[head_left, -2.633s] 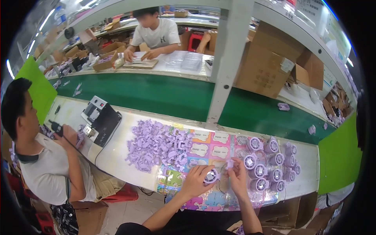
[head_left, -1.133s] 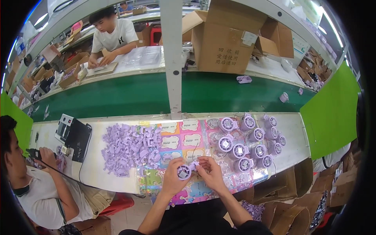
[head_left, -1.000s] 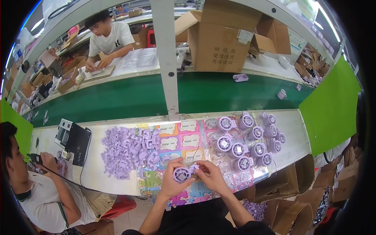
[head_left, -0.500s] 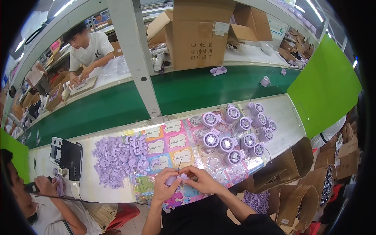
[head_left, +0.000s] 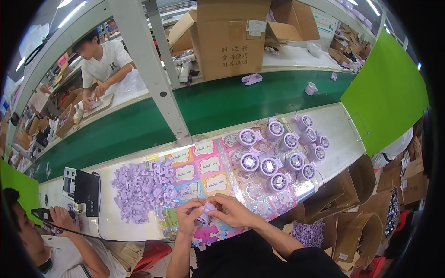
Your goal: The person assembles portable fans by attaching small plastic components onto circular fan heads, connecting the fan heads into plastic handle casings by hand, and placing the assembled units onto the conveyor belt.
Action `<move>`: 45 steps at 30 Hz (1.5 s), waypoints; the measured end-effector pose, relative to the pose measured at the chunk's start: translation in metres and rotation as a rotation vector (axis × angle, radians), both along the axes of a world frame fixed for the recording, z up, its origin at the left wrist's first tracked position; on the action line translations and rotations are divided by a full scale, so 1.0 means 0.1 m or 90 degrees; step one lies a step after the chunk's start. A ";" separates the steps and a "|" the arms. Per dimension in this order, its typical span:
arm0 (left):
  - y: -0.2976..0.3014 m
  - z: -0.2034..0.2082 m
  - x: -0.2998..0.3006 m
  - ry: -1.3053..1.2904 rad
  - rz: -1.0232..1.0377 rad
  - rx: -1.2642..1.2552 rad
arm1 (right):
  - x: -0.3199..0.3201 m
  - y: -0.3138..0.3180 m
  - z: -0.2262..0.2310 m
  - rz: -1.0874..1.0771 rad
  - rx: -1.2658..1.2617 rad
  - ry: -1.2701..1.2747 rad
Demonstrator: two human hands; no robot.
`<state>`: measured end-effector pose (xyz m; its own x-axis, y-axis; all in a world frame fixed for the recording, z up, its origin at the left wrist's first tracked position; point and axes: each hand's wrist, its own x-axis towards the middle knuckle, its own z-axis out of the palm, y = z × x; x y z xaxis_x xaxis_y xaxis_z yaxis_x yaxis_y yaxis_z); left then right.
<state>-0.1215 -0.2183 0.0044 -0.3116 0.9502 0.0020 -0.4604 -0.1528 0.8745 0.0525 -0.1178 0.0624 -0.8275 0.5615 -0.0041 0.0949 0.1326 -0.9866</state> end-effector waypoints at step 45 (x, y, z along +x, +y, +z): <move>4.11 0.78 0.32 0.925 0.012 -0.246 | 0.26 0.22 -0.39 -0.430 0.194 -0.045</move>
<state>-0.0898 0.1928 0.0823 -0.2702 0.9604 0.0681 0.8182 0.1918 0.5419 0.0783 -0.0958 0.0237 -0.3049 0.9328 0.1921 0.3145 0.2891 -0.9042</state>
